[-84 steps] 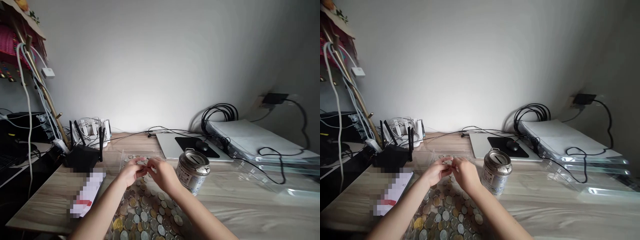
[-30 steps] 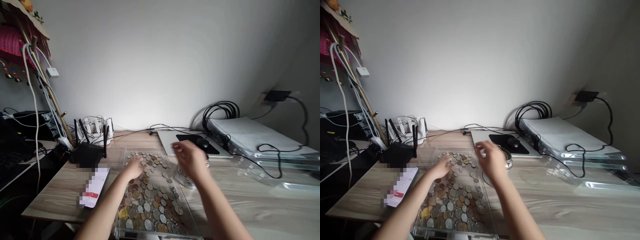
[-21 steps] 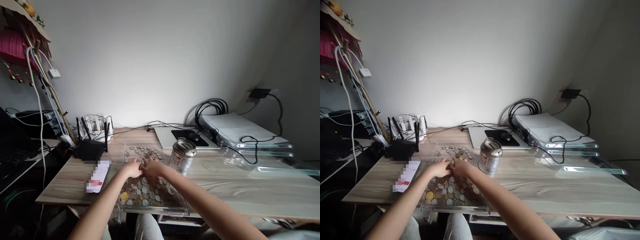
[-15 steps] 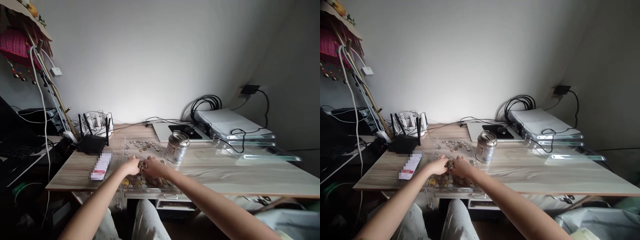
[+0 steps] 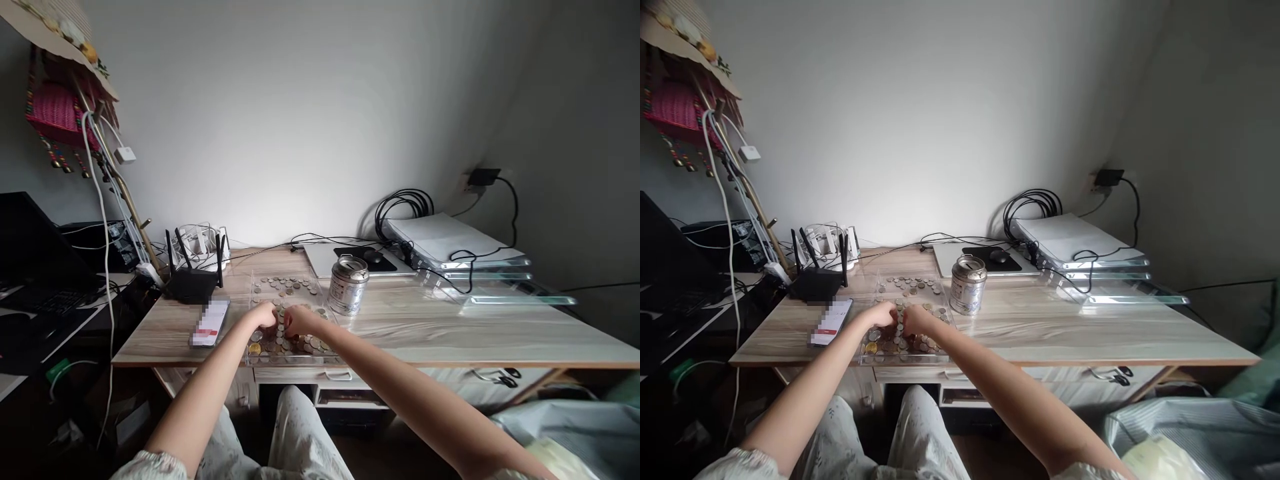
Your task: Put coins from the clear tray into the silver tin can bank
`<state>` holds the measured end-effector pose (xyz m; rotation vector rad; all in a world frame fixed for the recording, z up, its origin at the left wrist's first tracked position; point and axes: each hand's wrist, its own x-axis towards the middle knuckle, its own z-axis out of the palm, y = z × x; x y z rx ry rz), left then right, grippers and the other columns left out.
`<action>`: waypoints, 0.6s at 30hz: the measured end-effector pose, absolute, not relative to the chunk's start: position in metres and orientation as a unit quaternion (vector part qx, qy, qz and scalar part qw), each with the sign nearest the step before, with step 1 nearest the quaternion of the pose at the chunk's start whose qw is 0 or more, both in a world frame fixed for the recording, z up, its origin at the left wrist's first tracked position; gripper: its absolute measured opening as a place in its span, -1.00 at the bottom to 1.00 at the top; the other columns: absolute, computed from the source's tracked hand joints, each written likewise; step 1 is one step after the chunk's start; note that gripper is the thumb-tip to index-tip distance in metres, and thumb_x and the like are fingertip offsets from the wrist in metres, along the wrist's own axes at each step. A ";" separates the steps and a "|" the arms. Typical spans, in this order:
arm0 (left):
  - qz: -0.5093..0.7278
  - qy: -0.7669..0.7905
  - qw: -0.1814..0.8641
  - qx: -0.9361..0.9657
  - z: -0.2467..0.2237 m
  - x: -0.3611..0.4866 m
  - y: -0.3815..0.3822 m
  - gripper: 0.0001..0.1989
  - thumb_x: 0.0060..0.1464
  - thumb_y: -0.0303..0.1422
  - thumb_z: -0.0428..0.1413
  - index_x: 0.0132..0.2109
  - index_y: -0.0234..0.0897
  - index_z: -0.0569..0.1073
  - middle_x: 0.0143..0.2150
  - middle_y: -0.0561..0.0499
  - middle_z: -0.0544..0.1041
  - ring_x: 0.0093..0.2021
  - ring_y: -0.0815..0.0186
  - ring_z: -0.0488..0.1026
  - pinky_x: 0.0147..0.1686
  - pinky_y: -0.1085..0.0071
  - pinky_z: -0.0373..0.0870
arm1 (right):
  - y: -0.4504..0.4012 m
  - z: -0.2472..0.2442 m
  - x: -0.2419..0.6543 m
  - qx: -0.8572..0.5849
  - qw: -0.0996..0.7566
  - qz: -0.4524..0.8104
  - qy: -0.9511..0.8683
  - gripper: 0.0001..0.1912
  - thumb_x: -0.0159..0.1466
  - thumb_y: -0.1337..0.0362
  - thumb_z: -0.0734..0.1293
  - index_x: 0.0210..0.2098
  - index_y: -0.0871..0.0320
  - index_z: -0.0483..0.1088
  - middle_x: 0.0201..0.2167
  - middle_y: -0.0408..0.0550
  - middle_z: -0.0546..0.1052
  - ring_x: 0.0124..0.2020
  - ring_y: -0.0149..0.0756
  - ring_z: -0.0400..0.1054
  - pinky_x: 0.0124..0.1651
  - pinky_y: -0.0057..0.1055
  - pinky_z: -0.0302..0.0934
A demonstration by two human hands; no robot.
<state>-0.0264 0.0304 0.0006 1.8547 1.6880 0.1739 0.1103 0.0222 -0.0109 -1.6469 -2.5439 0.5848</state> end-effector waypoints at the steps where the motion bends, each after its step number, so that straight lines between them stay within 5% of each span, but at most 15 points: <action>1: 0.051 0.635 0.312 0.705 0.002 -0.028 0.028 -0.90 -0.31 -0.59 0.13 -0.53 -0.34 0.40 -0.49 -0.08 0.49 -0.47 0.24 0.44 -0.47 0.40 0.33 | 0.022 -0.011 0.111 -0.529 0.029 0.192 -0.826 -0.65 -0.15 0.33 0.39 -0.30 0.17 0.46 -0.35 -0.09 0.52 -0.34 -0.29 0.37 -0.40 -0.52 0.16; 6: 0.004 0.606 0.313 0.731 0.007 -0.030 0.007 -0.92 -0.26 -0.56 0.10 -0.55 -0.32 0.41 -0.62 0.01 0.42 -0.59 0.32 0.39 -0.52 0.43 0.31 | 0.014 -0.012 0.118 -0.504 0.021 0.225 -0.834 -0.51 -0.15 0.24 0.41 -0.18 0.15 0.41 -0.36 -0.10 0.51 -0.42 -0.34 0.36 -0.49 -0.54 0.15; 10: 0.001 0.589 0.283 0.757 0.009 -0.026 -0.012 -0.90 -0.35 -0.55 0.16 -0.60 -0.31 0.39 -0.57 -0.04 0.44 -0.48 0.22 0.43 -0.45 0.40 0.32 | 0.000 -0.012 0.120 -0.478 0.005 0.246 -0.843 -0.54 -0.14 0.18 0.41 -0.21 0.12 0.42 -0.41 -0.13 0.51 -0.51 -0.39 0.34 -0.51 -0.53 0.15; 14: 0.070 0.584 0.238 0.773 0.013 -0.022 -0.023 -0.76 -0.45 -0.53 0.22 -0.48 -0.28 0.40 -0.33 -0.08 0.49 -0.28 0.20 0.44 -0.35 0.46 0.32 | -0.012 -0.009 0.117 -0.462 0.009 0.224 -0.858 -0.68 -0.14 0.25 0.40 -0.35 0.14 0.46 -0.37 -0.09 0.51 -0.38 -0.32 0.36 -0.40 -0.50 0.16; 18: -0.022 0.568 0.237 0.788 0.020 -0.021 -0.030 -0.78 -0.43 -0.51 0.22 -0.48 -0.29 0.40 -0.41 -0.05 0.49 -0.39 0.23 0.44 -0.45 0.47 0.30 | -0.015 -0.007 0.116 -0.462 0.008 0.209 -0.862 -0.66 -0.14 0.29 0.38 -0.31 0.15 0.45 -0.33 -0.07 0.51 -0.33 -0.30 0.36 -0.39 -0.51 0.15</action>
